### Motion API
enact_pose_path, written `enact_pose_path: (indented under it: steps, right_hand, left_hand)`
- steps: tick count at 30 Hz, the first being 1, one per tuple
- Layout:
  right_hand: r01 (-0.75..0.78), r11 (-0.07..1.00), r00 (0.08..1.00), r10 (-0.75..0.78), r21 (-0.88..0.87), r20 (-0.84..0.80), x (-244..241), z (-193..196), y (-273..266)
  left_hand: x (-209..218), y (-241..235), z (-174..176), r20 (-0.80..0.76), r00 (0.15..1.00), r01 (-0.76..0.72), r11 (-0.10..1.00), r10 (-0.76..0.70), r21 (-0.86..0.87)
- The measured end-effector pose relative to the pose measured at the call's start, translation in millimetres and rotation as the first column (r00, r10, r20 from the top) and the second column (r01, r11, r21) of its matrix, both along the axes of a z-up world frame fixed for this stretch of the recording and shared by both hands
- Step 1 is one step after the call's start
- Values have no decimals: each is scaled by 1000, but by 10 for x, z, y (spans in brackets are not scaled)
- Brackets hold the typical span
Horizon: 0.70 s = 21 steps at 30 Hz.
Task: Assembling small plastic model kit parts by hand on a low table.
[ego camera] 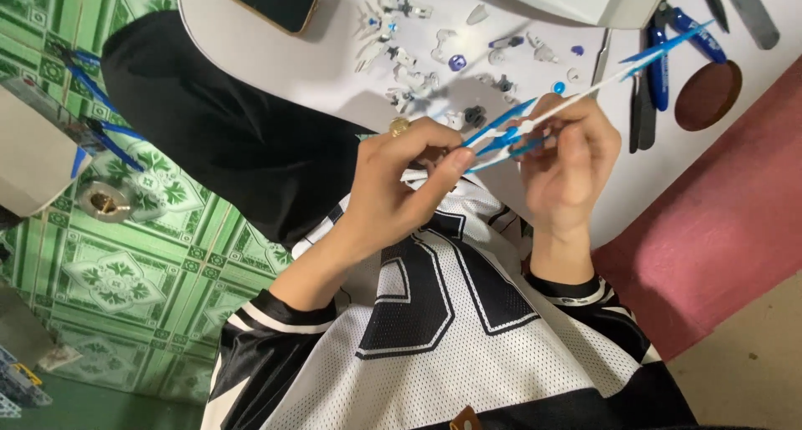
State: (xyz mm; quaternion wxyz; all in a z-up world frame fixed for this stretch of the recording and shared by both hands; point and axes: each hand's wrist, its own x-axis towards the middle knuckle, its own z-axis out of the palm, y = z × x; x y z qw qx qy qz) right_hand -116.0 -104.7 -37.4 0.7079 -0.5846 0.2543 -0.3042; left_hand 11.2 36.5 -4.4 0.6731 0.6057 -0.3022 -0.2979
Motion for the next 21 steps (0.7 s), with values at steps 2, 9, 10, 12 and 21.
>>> enact_pose_path:
  steps: [2, 9, 10, 12, 21]
  right_hand:
    - [20, 1000, 999, -20, -3, -34, -69, -2, -18]
    - [52, 997, 991, -45, 50, -127, -4, -54, -111]
    - [54, 997, 991, -47, 52, -124, 16, -6, -98]
    - [-2, 1000, 988, 4, 15, -155, 77, 93, -66]
    - [39, 998, 997, -42, -43, -63, 72, -122, -46]
  left_hand:
    - [19, 3, 15, -11, 1000, 14, 1000, -14, 0]
    - [130, 0, 69, -47, 992, 119, 993, -118, 9]
    - [142, 1, 63, -44, 992, 121, 993, -120, 11]
    - [187, 12, 57, -58, 991, 121, 992, -120, 23]
    - [242, 69, -135, -228, 971, 70, 997, -73, -19]
